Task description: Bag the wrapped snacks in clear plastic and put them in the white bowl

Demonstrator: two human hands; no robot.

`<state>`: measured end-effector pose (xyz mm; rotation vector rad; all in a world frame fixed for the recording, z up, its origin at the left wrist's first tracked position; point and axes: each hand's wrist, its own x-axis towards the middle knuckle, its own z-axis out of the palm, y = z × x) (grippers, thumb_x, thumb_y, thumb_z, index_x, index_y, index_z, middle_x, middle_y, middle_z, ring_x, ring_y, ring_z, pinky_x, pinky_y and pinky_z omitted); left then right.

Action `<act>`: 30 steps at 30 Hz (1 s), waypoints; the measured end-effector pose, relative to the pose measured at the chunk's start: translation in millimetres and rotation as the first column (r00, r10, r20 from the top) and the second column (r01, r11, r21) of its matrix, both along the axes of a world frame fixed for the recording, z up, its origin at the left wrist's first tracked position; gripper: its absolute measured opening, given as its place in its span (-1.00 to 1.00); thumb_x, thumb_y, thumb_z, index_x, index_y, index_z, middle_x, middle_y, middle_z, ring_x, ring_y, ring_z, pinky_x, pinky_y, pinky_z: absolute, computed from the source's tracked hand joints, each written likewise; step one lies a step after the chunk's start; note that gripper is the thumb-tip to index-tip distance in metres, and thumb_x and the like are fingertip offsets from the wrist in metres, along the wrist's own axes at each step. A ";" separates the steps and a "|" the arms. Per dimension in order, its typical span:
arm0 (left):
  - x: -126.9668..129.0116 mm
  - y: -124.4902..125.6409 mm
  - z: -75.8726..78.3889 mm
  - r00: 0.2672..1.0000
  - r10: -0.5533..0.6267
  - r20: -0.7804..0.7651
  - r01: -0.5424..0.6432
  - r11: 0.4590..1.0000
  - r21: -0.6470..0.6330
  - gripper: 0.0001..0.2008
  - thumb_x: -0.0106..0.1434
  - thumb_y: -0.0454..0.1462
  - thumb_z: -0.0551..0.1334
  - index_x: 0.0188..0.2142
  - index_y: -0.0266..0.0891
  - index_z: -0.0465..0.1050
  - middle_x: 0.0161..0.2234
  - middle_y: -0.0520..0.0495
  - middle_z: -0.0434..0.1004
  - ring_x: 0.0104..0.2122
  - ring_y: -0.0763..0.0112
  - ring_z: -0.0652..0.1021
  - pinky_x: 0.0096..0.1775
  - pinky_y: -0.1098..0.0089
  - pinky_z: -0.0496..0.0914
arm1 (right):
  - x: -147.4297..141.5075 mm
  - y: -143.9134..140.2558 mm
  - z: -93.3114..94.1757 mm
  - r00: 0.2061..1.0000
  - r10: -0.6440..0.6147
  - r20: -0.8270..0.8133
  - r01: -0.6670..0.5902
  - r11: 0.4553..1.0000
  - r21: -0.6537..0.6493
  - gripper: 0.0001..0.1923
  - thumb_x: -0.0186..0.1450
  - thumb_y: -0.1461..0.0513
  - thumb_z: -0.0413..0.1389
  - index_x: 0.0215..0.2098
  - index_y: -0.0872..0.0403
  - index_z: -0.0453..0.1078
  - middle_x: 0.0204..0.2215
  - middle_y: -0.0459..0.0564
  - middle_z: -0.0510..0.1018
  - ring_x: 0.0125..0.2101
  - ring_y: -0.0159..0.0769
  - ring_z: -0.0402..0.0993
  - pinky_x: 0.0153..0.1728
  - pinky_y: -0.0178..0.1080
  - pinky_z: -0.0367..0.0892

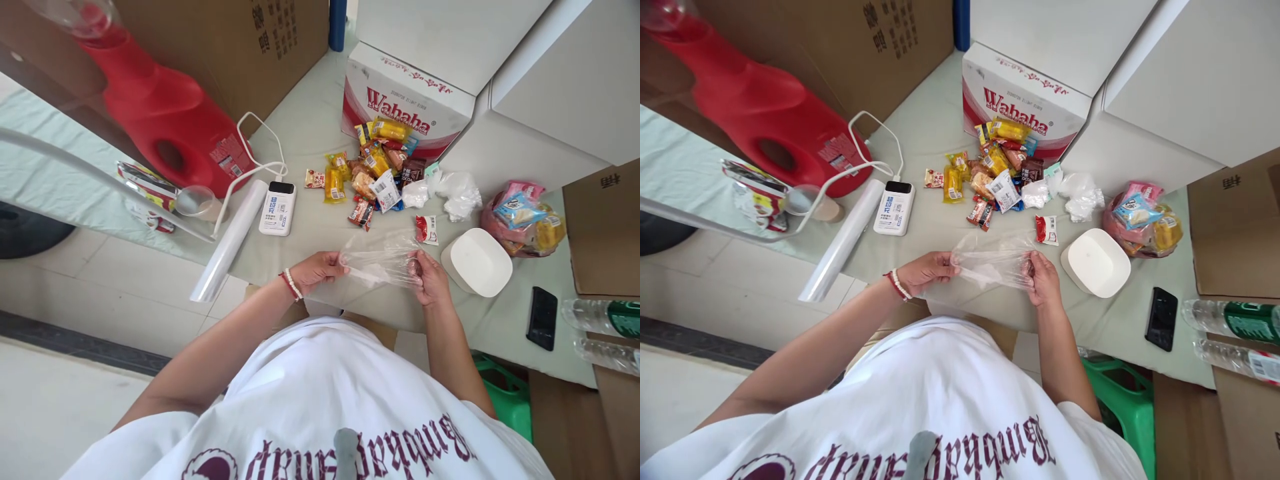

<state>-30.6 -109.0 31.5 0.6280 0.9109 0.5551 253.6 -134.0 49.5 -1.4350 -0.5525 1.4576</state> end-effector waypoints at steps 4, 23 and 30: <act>-10.3 1.3 5.2 0.977 0.176 0.121 -0.175 0.984 -0.019 -0.56 -0.06 -0.18 0.62 -0.40 -0.24 0.41 -0.21 -0.06 0.61 -0.19 0.37 0.62 -0.14 0.37 0.54 | 7.1 12.2 -8.0 0.999 0.031 0.010 -0.030 0.999 -0.014 -0.42 -0.01 -0.18 0.45 -0.32 0.03 0.44 -0.69 -0.26 0.35 -0.79 -0.59 -0.07 -0.80 -0.41 -0.22; 7.8 3.3 -14.5 0.927 0.366 -0.078 -0.370 0.929 -0.034 -0.55 -0.11 -0.21 0.61 -0.36 -0.25 0.40 -0.51 0.16 0.42 -0.54 0.59 0.47 -0.38 0.44 0.46 | -16.1 -6.9 -18.3 0.995 -0.007 0.104 0.012 0.999 -0.048 -0.46 -0.09 0.09 0.53 -0.20 0.05 0.52 -0.45 -0.13 0.60 -0.55 -0.45 0.44 -0.60 -0.40 0.36; -6.0 14.8 0.7 0.968 0.247 -0.047 -0.248 0.969 -0.005 -0.47 -0.07 -0.13 0.62 -0.27 -0.21 0.38 -0.44 0.09 0.51 -0.34 0.35 0.66 -0.28 0.37 0.53 | 9.7 -20.2 1.6 0.987 0.087 0.133 -0.074 0.992 -0.098 -0.52 -0.07 0.05 0.52 -0.28 0.09 0.54 -0.53 -0.19 0.52 -0.74 -0.65 0.06 -0.81 -0.48 -0.08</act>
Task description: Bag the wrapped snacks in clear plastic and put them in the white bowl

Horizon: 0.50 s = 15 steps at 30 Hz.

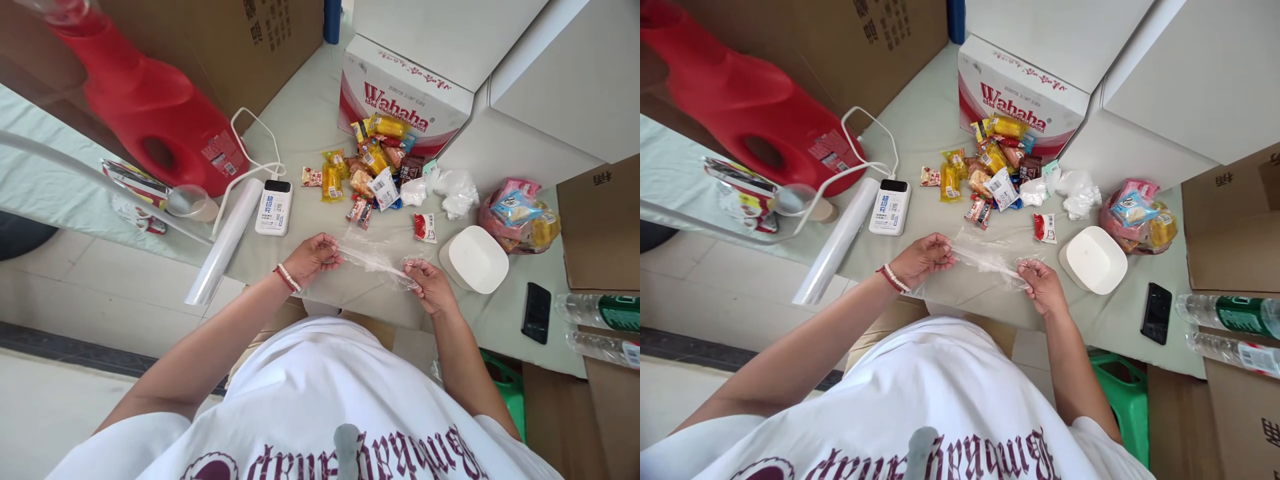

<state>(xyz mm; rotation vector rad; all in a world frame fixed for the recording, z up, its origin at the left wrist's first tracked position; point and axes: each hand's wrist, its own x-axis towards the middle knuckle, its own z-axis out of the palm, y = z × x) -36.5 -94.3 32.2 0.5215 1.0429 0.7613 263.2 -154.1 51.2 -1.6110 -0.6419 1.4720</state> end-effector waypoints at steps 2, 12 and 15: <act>6.8 -2.6 1.8 0.999 0.036 -0.012 -0.037 0.998 -0.047 -0.46 -0.01 -0.05 0.60 -0.24 -0.20 0.36 -0.42 0.04 0.55 -0.36 0.33 0.66 -0.33 0.39 0.51 | -10.1 -3.8 -3.1 0.998 -0.049 -0.037 0.050 0.999 0.007 -0.52 -0.09 0.05 0.53 -0.33 0.08 0.50 -0.55 -0.22 0.49 -0.73 -0.65 0.06 -0.81 -0.48 -0.07; 45.5 -22.3 -11.1 0.976 0.133 -0.171 -0.148 0.986 -0.074 -0.57 -0.05 -0.14 0.59 -0.54 -0.26 0.36 -0.63 0.17 0.27 -0.66 0.68 0.16 -0.63 0.52 -0.08 | -51.7 -11.8 -10.0 0.986 -0.042 -0.164 0.043 0.999 0.000 -0.38 0.01 -0.15 0.45 -0.13 0.01 0.47 -0.35 -0.11 0.61 -0.60 -0.53 0.27 -0.70 -0.46 0.11; 41.9 -20.7 -11.3 0.982 0.131 -0.140 -0.139 0.989 -0.048 -0.60 -0.03 -0.12 0.57 -0.53 -0.26 0.40 -0.60 0.14 0.32 -0.64 0.66 0.20 -0.61 0.50 -0.07 | -48.6 -16.1 -8.4 0.995 0.071 -0.070 -0.071 0.997 0.004 -0.41 -0.04 -0.08 0.50 -0.17 0.03 0.52 -0.45 -0.14 0.57 -0.59 -0.52 0.20 -0.66 -0.43 0.06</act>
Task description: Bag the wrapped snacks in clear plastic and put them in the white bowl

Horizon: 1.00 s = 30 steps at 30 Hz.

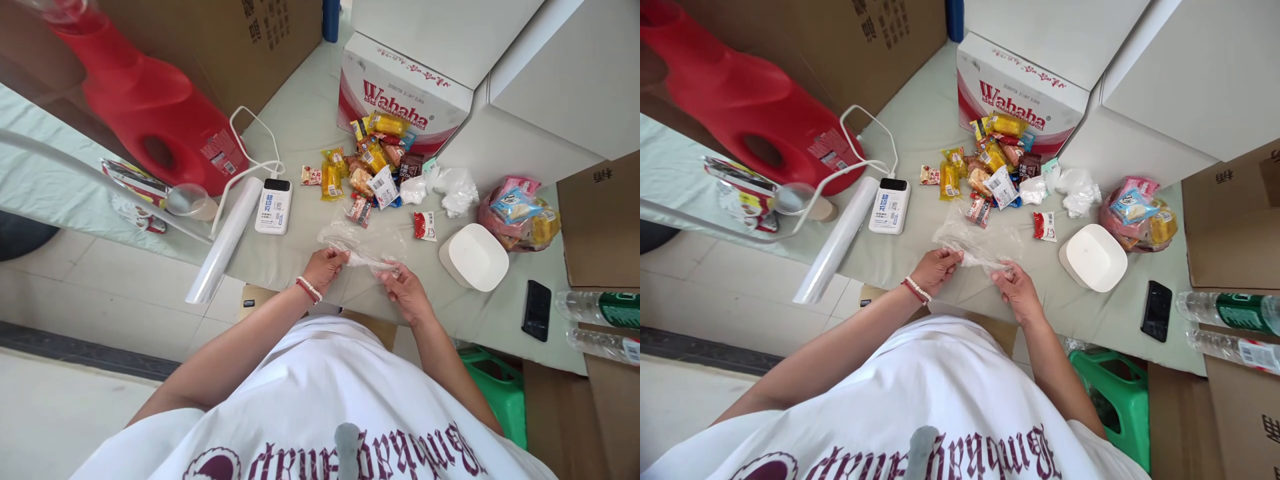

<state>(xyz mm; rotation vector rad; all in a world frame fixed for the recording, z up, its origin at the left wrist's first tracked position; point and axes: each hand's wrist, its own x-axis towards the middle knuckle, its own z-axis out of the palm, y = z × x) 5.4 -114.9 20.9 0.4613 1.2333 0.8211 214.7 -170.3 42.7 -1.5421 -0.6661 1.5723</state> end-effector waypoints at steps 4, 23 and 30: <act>-22.9 0.5 1.1 0.982 -0.179 0.062 0.180 0.983 -0.022 -0.58 -0.11 -0.11 0.61 -0.51 -0.28 0.45 -0.57 0.09 0.40 -0.62 0.66 0.23 -0.62 0.52 -0.04 | 14.0 -0.1 1.2 0.995 -0.017 0.102 0.014 0.999 0.032 -0.54 -0.05 -0.03 0.50 -0.37 0.09 0.55 -0.59 -0.22 0.41 -0.63 -0.56 -0.04 -0.64 -0.38 -0.10; -95.8 -21.4 17.5 0.564 -0.029 -0.826 0.397 0.886 0.240 -0.85 0.11 -0.26 0.30 -0.31 -0.17 0.38 -0.38 -0.01 0.48 -0.34 0.29 0.50 -0.27 0.25 0.42 | 75.3 -19.8 -13.1 0.871 0.270 0.410 -0.263 0.962 -0.074 -0.55 0.11 -0.11 0.30 -0.30 0.07 0.48 -0.45 -0.09 0.51 -0.54 -0.42 0.19 -0.53 -0.32 0.08; -21.5 -22.1 40.9 0.375 0.242 -0.895 0.794 0.414 0.445 -0.82 0.30 -0.38 0.14 -0.24 -0.15 0.51 -0.19 -0.17 0.57 -0.05 0.10 0.51 -0.02 0.09 0.42 | 72.8 -18.4 -25.4 0.790 0.235 0.566 -0.301 0.953 0.024 -0.64 0.19 -0.06 0.17 -0.29 0.05 0.47 -0.41 -0.07 0.54 -0.41 -0.30 0.38 -0.32 -0.25 0.28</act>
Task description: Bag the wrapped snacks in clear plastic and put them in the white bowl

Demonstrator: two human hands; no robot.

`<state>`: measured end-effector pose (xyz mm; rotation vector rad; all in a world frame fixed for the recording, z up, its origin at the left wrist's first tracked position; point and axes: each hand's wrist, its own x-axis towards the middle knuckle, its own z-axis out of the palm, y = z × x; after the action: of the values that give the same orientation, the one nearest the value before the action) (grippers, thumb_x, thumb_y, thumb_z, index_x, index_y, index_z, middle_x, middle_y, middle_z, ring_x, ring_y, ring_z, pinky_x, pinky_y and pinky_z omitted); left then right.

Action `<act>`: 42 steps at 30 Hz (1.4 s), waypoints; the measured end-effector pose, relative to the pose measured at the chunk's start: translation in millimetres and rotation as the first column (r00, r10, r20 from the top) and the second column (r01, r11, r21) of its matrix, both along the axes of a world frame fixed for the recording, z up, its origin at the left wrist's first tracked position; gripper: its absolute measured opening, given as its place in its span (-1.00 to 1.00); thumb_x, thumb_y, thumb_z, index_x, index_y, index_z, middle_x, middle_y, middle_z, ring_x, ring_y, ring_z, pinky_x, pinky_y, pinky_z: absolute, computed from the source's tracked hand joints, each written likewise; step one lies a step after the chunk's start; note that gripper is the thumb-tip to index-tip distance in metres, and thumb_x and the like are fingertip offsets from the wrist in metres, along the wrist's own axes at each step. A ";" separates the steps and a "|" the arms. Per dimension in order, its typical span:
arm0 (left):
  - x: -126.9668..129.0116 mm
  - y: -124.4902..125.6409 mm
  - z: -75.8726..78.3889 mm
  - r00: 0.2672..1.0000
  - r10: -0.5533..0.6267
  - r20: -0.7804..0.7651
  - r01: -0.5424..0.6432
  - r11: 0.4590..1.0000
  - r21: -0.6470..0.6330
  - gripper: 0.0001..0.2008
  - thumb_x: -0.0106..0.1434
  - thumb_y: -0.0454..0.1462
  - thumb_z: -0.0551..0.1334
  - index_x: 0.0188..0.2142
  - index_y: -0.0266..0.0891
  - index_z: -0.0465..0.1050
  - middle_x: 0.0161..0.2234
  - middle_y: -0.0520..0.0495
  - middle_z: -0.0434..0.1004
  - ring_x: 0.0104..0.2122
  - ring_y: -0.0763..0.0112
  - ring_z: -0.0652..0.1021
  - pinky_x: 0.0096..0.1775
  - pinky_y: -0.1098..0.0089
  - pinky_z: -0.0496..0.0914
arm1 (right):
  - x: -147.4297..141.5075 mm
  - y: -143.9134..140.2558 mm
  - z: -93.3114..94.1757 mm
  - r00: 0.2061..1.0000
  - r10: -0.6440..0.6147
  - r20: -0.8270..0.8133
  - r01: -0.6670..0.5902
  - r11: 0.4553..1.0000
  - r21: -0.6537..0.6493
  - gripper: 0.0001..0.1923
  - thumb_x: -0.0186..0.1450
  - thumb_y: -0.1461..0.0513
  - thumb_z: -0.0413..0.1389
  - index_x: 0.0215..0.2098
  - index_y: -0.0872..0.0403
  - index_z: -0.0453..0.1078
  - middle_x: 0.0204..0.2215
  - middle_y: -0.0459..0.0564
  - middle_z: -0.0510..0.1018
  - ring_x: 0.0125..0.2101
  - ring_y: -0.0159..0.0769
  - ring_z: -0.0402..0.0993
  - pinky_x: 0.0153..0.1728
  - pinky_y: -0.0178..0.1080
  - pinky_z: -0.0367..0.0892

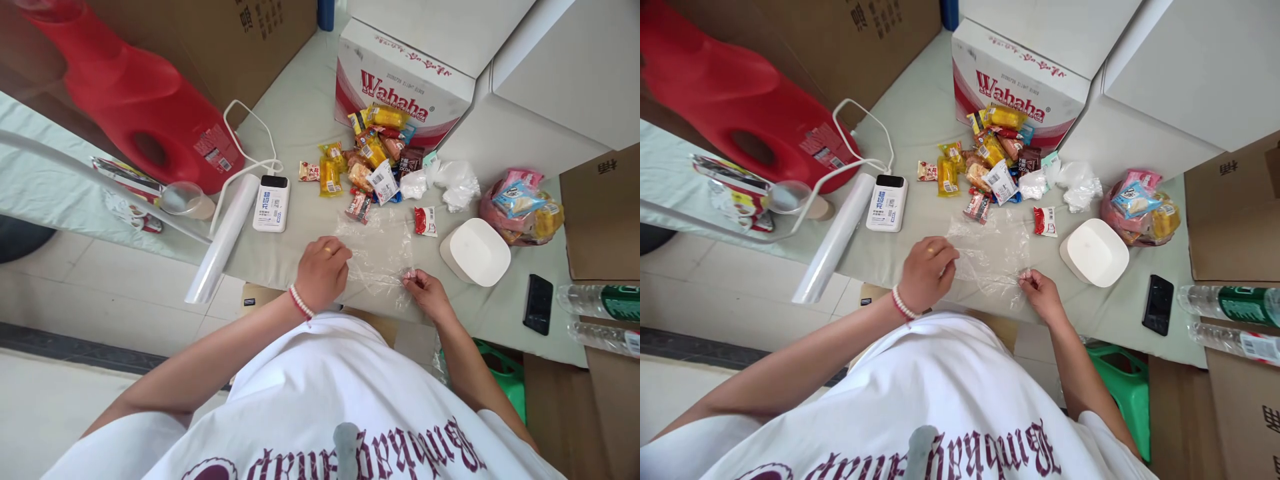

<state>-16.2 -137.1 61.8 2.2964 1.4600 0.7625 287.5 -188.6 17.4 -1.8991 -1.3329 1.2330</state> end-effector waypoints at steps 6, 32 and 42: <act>10.7 29.6 -35.0 0.991 0.127 -0.035 -0.131 0.976 -0.175 -0.75 0.39 -0.24 0.14 -0.07 -0.22 0.57 -0.08 -0.24 0.54 -0.02 0.06 0.48 0.07 0.07 0.41 | 38.0 -6.3 18.6 0.947 0.212 0.243 -0.198 0.977 -0.079 -0.56 0.23 -0.04 0.14 -0.08 0.05 0.52 -0.27 0.03 0.64 -0.32 -0.18 0.51 -0.22 -0.16 0.39; 72.0 42.8 -64.4 0.904 0.327 0.276 -0.204 0.897 -0.393 -0.65 0.55 -0.10 -0.14 -0.22 -0.15 0.32 -0.37 -0.08 0.48 -0.33 0.24 0.51 -0.21 0.27 0.32 | -24.4 77.3 -35.6 0.779 -0.250 0.576 0.065 0.944 0.322 -0.69 0.42 0.16 -0.03 -0.03 -0.03 0.51 -0.08 0.05 0.53 -0.11 -0.14 0.44 -0.18 -0.21 0.30; 53.2 45.5 -53.3 0.910 0.207 0.360 -0.001 0.868 -0.497 -0.61 0.38 -0.02 0.12 -0.50 -0.17 0.29 -0.58 0.10 0.27 -0.50 0.43 0.31 -0.37 0.38 0.17 | -30.3 88.1 -25.1 0.797 -0.178 0.577 0.004 0.957 0.290 -0.65 0.43 0.19 -0.07 0.02 0.06 0.49 0.01 0.15 0.54 -0.06 -0.08 0.45 -0.10 -0.17 0.31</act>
<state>37.0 -91.6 8.5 1.5785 1.3927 0.7366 257.1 -100.6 -7.7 -2.1967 -1.5885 0.3506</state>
